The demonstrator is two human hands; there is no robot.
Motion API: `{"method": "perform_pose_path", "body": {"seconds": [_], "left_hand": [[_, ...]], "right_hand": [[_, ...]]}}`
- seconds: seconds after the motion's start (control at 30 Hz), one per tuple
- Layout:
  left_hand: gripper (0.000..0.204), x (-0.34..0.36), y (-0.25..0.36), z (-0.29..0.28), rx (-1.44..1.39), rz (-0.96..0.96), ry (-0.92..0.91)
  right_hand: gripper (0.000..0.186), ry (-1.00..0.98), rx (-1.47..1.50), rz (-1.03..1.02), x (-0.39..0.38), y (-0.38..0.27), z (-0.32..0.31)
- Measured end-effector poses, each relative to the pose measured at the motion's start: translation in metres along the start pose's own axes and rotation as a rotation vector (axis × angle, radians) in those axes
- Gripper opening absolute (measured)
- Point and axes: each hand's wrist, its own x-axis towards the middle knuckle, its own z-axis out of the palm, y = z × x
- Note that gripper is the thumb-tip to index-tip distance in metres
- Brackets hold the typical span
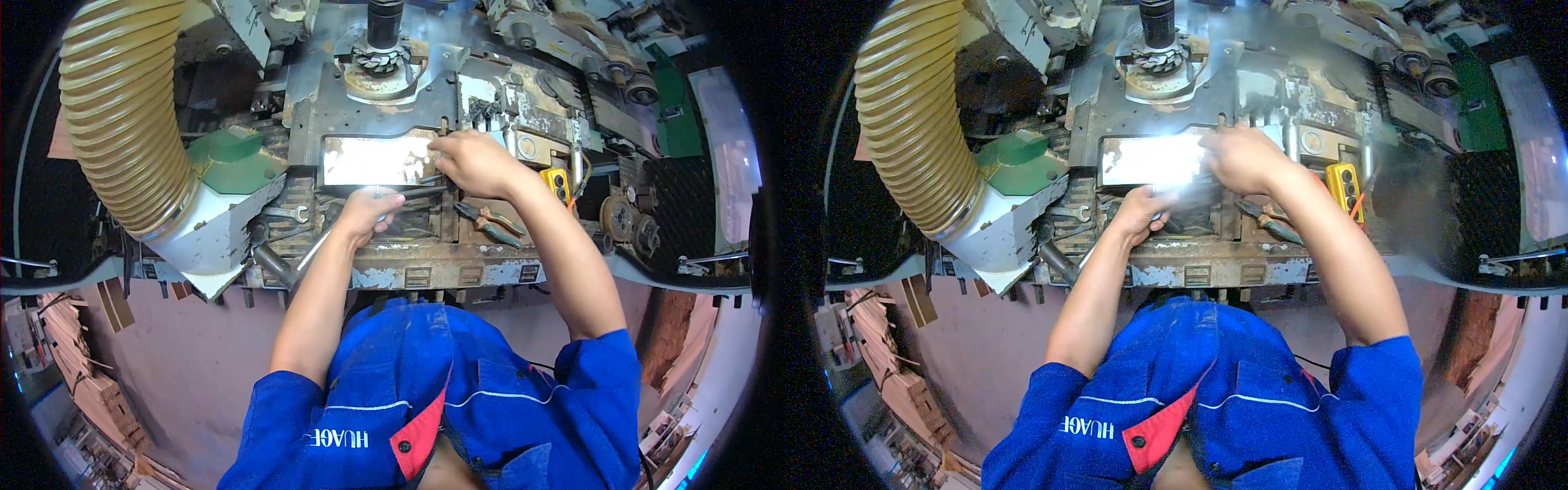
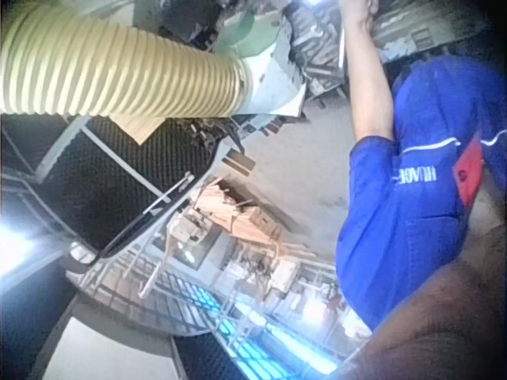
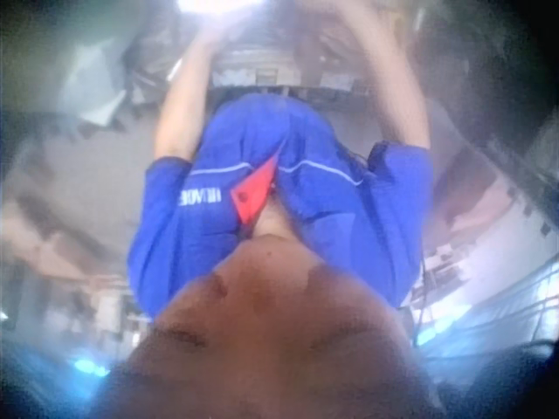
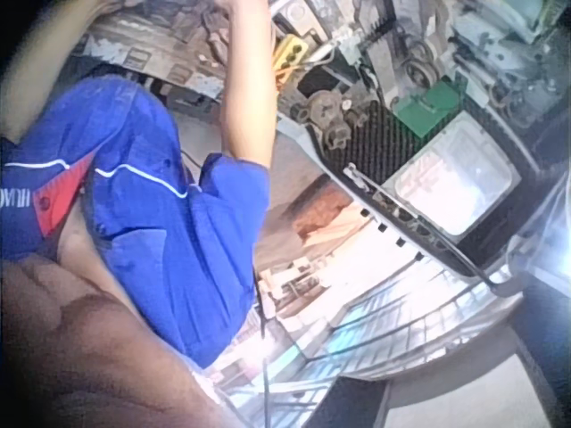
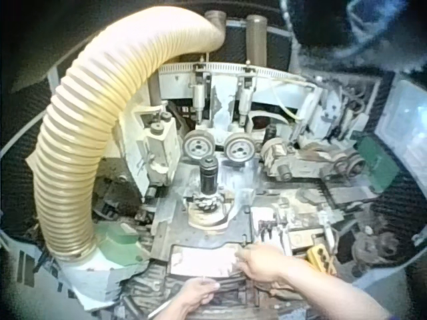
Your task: The person adjusts components inside a large woodworking machine using pliers, then walks through a warehouse to operate a control panel, feeds a wooden board into the machine, and checks the results.
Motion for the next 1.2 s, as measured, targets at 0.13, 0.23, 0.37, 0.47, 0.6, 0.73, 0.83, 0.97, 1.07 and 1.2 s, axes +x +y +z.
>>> {"method": "perform_pose_path", "body": {"seconds": [0.13, 0.23, 0.37, 0.47, 0.6, 0.73, 0.83, 0.97, 1.07, 1.2], "left_hand": [[0.024, 0.004, -0.007, -0.006, -0.046, -0.019, -0.006], [0.022, 0.003, -0.006, -0.001, -0.066, -0.010, 0.029], [0.024, 0.005, -0.012, -0.005, -0.087, -0.023, 0.043], [0.024, 0.003, -0.010, -0.005, -0.095, -0.017, 0.003], [0.023, 0.004, -0.011, -0.005, -0.087, -0.025, 0.025], [0.020, 0.006, -0.012, -0.006, -0.090, 0.008, 0.031], [0.019, 0.004, -0.013, -0.003, -0.124, 0.015, 0.028], [0.030, 0.004, -0.021, -0.014, -0.265, 0.031, 0.040], [0.041, 0.001, -0.029, -0.012, -0.427, -0.023, 0.162], [0.049, -0.005, -0.032, -0.004, -0.521, 0.010, 0.146]], "right_hand": [[0.030, -0.467, 0.077, 0.051, 0.032, 0.003, -0.006], [0.030, -0.537, 0.030, 0.102, 0.042, 0.005, -0.004], [0.037, -0.518, -0.111, 0.120, 0.048, 0.001, 0.009], [0.041, -0.582, 0.078, 0.074, 0.042, 0.016, -0.003], [0.030, -0.527, -0.163, 0.076, 0.043, 0.005, 0.002], [0.031, -0.492, -0.263, 0.094, 0.042, -0.010, 0.002], [0.034, -0.563, -0.177, 0.063, 0.041, -0.003, 0.001], [0.035, -0.556, -0.086, -0.006, 0.033, 0.003, -0.001], [0.033, -0.471, -0.053, -0.006, 0.027, 0.009, 0.002], [0.038, -0.477, -0.115, 0.094, 0.028, -0.003, -0.002]]}}
